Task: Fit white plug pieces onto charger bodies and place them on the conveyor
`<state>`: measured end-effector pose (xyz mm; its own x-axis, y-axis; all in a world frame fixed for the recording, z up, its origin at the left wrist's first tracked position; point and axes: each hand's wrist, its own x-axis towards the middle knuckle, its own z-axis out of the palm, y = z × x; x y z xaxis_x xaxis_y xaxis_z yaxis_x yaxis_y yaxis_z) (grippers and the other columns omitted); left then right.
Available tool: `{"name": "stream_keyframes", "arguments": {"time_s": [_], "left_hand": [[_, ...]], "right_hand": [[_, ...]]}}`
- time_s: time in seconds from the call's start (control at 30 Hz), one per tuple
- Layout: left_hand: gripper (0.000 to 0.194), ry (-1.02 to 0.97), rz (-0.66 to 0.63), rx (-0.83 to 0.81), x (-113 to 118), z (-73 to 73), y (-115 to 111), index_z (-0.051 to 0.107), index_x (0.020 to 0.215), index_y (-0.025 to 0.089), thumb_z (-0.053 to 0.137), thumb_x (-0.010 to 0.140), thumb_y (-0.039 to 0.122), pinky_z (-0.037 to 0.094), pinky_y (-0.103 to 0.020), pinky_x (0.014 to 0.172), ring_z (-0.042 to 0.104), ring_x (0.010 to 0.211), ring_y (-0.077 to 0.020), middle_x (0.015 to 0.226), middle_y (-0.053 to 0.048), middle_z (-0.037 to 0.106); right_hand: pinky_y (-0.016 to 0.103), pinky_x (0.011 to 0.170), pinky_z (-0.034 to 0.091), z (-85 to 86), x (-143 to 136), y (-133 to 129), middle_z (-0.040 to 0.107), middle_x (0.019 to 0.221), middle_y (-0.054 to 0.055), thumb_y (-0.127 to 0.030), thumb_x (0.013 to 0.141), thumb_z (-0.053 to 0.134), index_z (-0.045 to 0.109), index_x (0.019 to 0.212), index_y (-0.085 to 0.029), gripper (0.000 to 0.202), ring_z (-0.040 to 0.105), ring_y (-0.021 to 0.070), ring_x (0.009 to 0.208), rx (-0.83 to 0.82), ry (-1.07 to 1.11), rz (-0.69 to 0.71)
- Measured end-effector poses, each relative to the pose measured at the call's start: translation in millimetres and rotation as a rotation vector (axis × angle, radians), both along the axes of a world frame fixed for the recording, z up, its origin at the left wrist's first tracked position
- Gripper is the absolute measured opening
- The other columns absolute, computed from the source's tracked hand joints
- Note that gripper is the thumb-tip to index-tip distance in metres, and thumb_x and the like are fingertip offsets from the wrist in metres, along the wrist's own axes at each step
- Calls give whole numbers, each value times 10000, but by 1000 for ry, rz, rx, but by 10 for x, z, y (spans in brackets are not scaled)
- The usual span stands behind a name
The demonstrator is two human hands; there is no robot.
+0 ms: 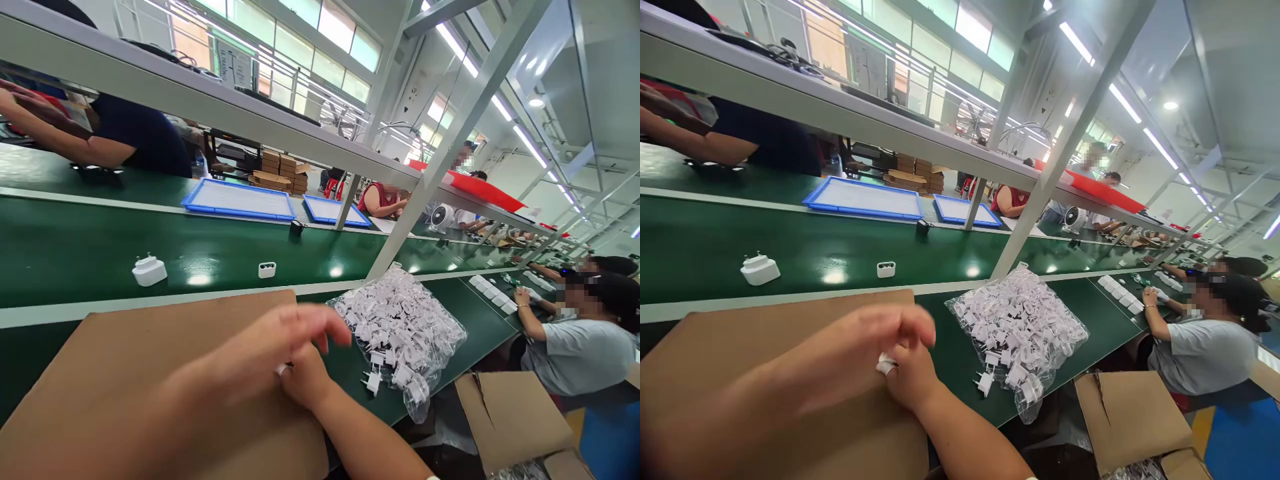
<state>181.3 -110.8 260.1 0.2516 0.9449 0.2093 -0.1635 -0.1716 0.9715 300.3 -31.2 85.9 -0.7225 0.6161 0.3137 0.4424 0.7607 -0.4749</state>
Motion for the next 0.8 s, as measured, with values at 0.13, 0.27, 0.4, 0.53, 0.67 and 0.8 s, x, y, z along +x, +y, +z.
{"name": "stream_keyframes", "arguments": {"time_s": [0.13, 0.27, 0.4, 0.53, 0.67, 0.8], "left_hand": [[545, 416, 702, -64, -720, -294, 940, 734, 1163, 239, 644, 827, 658, 552, -352, 862, 648, 1060, -287, 1229, -89, 709], [711, 984, 815, -150, -1391, -772, 1435, 621, 1381, 174, 728, 726, 428, 475, -381, 1061, 478, 1383, -361, 1503, -141, 551], [658, 1081, 804, -205, -1587, -1061, 1495, 655, 1326, 152, 686, 681, 277, 478, -381, 1026, 535, 1328, -369, 1420, -153, 622], [531, 1127, 850, -245, -1517, -1143, 1381, 674, 1262, 157, 611, 749, 276, 500, -371, 922, 624, 1177, -353, 1314, -146, 674], [510, 1149, 878, -148, -1246, -1209, 967, 641, 1311, 212, 543, 818, 300, 504, -318, 848, 652, 1100, -282, 1419, -81, 591], [325, 1219, 705, -57, -837, -1326, 393, 703, 1098, 238, 525, 833, 297, 496, -308, 786, 649, 1095, -263, 1277, -44, 660]], "right_hand": [[238, 753, 540, 35, 42, 8, 694, 997, -12, -86, 734, 723, 666, 1348, -320, 659, 656, 145, 820, -150, 47, 4], [265, 728, 516, 70, 56, 57, 684, 801, -7, -92, 681, 743, 821, 951, -307, 354, 632, 181, 826, -225, 130, -34], [289, 661, 521, 153, 28, 111, 724, 851, 11, -302, 674, 819, 810, 880, -258, 211, 624, 163, 716, -615, 484, -139], [284, 605, 483, 279, 13, 149, 732, 766, 29, -422, 580, 887, 784, 905, -184, 416, 610, 153, 646, -1030, 690, -202], [279, 661, 489, 339, 23, 147, 762, 865, 42, -414, 566, 898, 775, 876, -188, 403, 629, 142, 697, -1253, 805, -138], [275, 665, 486, 331, 36, 118, 766, 950, 57, -409, 576, 902, 776, 915, -188, 424, 644, 152, 751, -1353, 771, -110]]}}
